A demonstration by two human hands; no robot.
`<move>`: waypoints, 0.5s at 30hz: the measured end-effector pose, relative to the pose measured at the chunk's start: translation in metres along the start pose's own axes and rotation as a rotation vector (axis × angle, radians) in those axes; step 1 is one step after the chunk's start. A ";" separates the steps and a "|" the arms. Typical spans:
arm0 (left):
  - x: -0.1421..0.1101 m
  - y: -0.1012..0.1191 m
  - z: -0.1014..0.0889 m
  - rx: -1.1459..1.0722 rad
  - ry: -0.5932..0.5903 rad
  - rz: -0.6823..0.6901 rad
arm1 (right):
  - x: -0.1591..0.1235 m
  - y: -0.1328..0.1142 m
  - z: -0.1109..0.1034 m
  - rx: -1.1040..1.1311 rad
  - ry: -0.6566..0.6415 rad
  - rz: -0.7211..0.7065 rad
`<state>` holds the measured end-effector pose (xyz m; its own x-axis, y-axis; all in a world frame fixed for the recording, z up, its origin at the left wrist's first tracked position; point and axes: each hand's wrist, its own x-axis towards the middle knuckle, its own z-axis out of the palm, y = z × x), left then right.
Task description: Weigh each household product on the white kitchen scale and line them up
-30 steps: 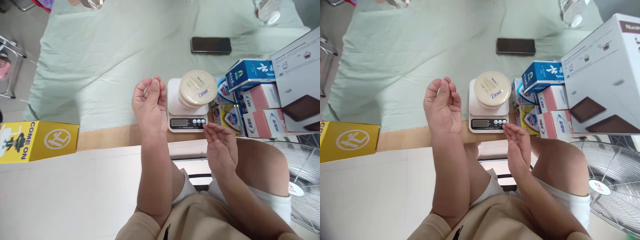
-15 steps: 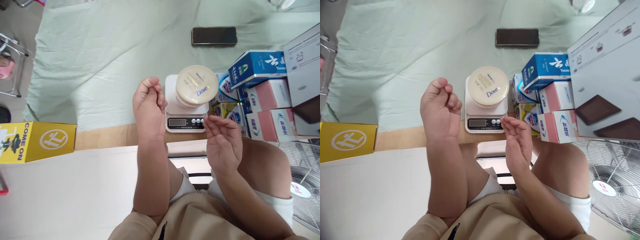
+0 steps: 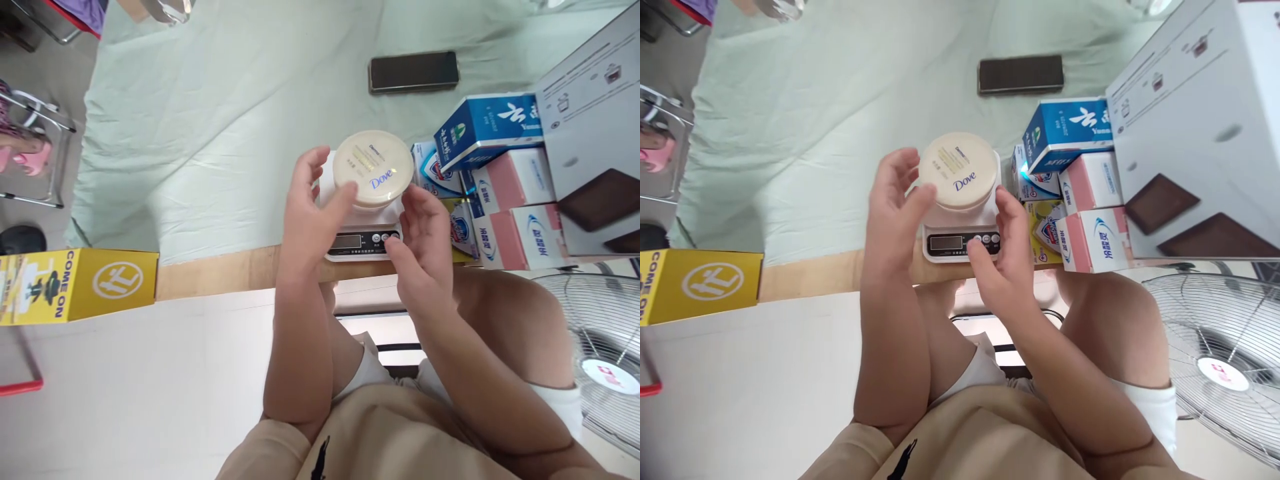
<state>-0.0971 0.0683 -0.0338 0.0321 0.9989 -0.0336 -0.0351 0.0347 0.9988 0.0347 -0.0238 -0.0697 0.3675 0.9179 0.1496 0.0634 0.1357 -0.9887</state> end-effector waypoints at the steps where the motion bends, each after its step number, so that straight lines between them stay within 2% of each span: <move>1: 0.002 -0.004 -0.003 0.015 -0.072 0.006 | 0.004 0.000 0.002 -0.047 -0.016 0.011; 4: 0.009 -0.013 -0.010 0.013 -0.234 0.017 | 0.015 0.003 0.006 -0.144 -0.024 -0.001; 8: 0.014 -0.014 -0.010 0.094 -0.331 0.101 | 0.032 0.007 0.007 -0.171 -0.031 -0.059; 11: 0.010 -0.008 -0.011 0.167 -0.312 0.177 | 0.038 0.004 0.007 -0.172 -0.090 -0.093; 15: -0.004 0.002 -0.027 0.131 -0.213 0.263 | 0.030 -0.014 0.018 -0.179 -0.139 -0.155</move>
<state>-0.1246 0.0650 -0.0323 0.2467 0.9437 0.2202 0.0578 -0.2411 0.9688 0.0284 0.0083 -0.0516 0.2109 0.9352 0.2843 0.2767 0.2218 -0.9350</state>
